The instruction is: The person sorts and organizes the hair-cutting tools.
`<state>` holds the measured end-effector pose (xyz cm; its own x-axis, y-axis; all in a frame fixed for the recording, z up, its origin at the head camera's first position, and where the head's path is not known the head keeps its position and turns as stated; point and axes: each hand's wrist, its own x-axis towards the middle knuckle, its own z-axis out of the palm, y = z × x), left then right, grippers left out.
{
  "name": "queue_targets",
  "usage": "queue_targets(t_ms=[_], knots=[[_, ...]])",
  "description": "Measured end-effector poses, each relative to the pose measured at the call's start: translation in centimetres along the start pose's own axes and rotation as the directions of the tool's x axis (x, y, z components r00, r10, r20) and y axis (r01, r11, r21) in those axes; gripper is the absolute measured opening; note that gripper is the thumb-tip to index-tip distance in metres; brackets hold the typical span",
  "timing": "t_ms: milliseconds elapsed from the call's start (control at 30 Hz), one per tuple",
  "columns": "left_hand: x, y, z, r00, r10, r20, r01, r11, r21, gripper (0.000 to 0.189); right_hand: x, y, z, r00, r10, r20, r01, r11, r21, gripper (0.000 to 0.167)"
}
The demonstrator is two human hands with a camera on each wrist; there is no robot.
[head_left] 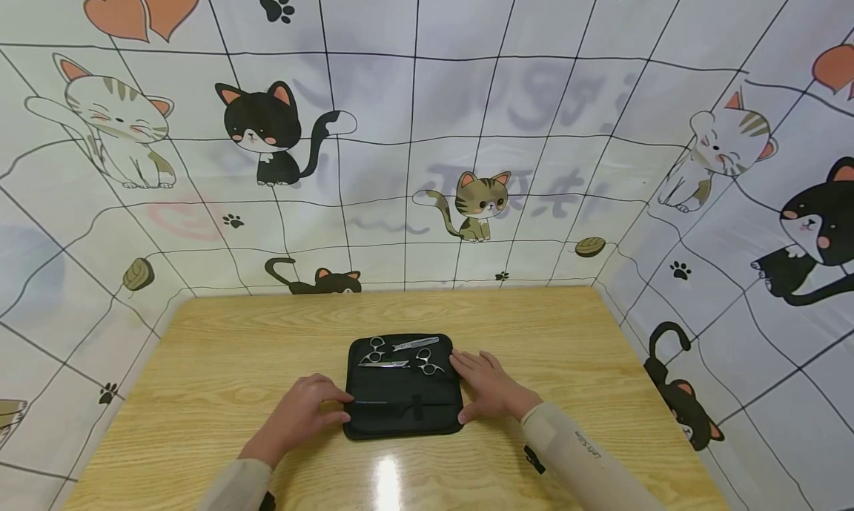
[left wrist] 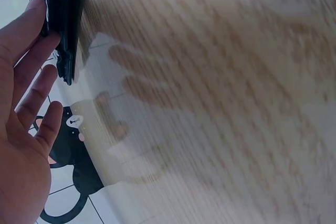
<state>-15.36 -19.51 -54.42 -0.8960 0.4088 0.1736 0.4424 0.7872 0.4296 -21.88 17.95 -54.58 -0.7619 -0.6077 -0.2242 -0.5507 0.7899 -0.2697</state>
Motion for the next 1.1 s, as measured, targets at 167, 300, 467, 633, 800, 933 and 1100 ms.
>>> queue_targets(t_ms=[167, 300, 467, 633, 800, 933, 1100], knots=[[0.12, 0.05, 0.19, 1.000, 0.003, 0.019, -0.003, 1.000, 0.002, 0.027, 0.03, 0.02, -0.04, 1.000, -0.001, -0.002, 0.001, 1.000, 0.002, 0.111], [0.33, 0.01, 0.35, 0.999, 0.024, 0.026, -0.024, 1.000, 0.014, 0.028, 0.08, 0.08, 0.03, 1.000, 0.001, 0.001, -0.001, 1.000, -0.001, 0.111], [0.46, 0.21, 0.31, 0.999, 0.026, 0.038, -0.026, 1.000, 0.013, 0.025, 0.10, 0.11, 0.13, 1.000, 0.005, 0.002, -0.005, 1.000, -0.005, 0.111], [0.49, 0.38, 0.41, 0.999, 0.018, 0.048, -0.019, 0.999, 0.027, 0.022, 0.12, 0.09, 0.14, 1.000, 0.002, -0.002, -0.003, 1.000, -0.005, 0.111], [0.65, 0.56, 0.59, 0.998, 0.003, 0.069, -0.007, 0.999, 0.050, 0.022, 0.10, 0.03, 0.10, 1.000, 0.005, 0.002, -0.005, 1.000, -0.004, 0.111], [0.73, 0.78, 0.60, 0.997, -0.002, 0.076, -0.003, 0.998, 0.068, 0.023, 0.14, 0.05, 0.14, 1.000, 0.004, 0.005, -0.004, 1.000, -0.015, 0.112], [0.67, 0.88, 0.86, 0.998, -0.006, 0.067, 0.000, 0.996, 0.084, 0.023, 0.21, 0.07, 0.19, 1.000, 0.009, 0.008, -0.009, 1.000, -0.018, 0.112]])
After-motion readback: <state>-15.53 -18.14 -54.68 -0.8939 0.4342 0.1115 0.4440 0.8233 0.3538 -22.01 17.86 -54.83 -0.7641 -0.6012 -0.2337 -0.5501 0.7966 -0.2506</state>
